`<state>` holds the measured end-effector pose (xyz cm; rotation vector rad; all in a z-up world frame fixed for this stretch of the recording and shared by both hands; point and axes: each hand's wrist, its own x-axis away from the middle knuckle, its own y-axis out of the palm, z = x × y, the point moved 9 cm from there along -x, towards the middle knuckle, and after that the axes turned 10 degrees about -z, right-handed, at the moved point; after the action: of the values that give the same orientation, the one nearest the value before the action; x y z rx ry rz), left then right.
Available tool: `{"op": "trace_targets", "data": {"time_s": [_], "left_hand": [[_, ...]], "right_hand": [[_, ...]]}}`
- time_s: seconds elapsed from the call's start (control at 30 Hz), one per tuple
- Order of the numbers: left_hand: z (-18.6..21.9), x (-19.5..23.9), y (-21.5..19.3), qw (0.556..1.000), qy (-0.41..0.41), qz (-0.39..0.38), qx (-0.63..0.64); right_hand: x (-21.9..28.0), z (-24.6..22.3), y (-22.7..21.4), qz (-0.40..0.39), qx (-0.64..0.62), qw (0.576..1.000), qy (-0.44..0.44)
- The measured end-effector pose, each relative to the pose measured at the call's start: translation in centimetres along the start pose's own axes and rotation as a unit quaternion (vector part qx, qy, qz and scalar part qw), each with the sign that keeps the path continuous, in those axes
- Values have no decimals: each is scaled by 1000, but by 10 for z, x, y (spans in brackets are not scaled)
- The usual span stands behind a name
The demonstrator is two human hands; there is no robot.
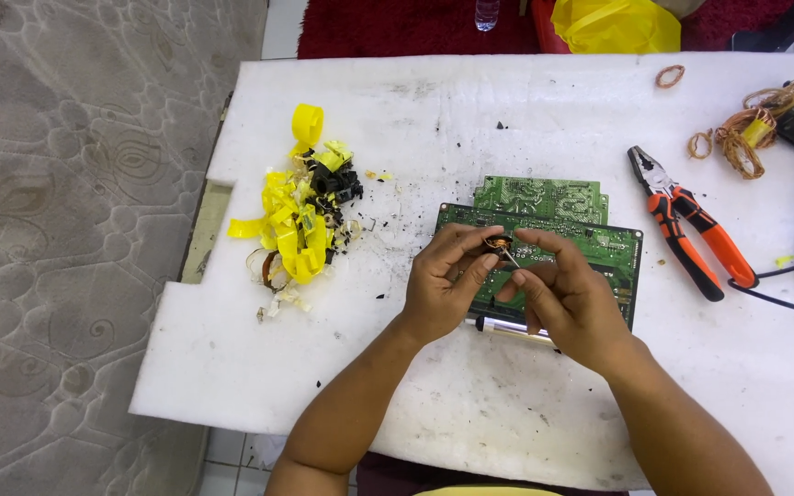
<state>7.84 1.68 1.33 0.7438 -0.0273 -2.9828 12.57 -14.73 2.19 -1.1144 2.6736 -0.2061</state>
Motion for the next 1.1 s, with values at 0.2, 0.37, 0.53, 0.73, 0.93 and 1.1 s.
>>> {"op": "trace_targets", "data": {"time_s": [0.2,0.37,0.53,0.73,0.93,1.1], "left_hand": [[-12,2,3,997,-27,-68,23],[-4,-1,2,994,-36,-107,-14],[-11,0,0,992,-46,-113,-21],[-12,-6,3,992,-63,-103,25],[-15,-7,0,996,-70,-37,32],[-9,-7,0,997,-51,-7,-57]], "right_hand": [[-10,12,-2,-76,-156,984,48],[-13,16,0,-100,-260,958,62],[-14,38,2,-110,-332,934,75],[-20,35,-5,-91,-329,936,86],[-18,17,9,-125,-274,950,84],[-13,25,4,-55,-107,991,61]]}}
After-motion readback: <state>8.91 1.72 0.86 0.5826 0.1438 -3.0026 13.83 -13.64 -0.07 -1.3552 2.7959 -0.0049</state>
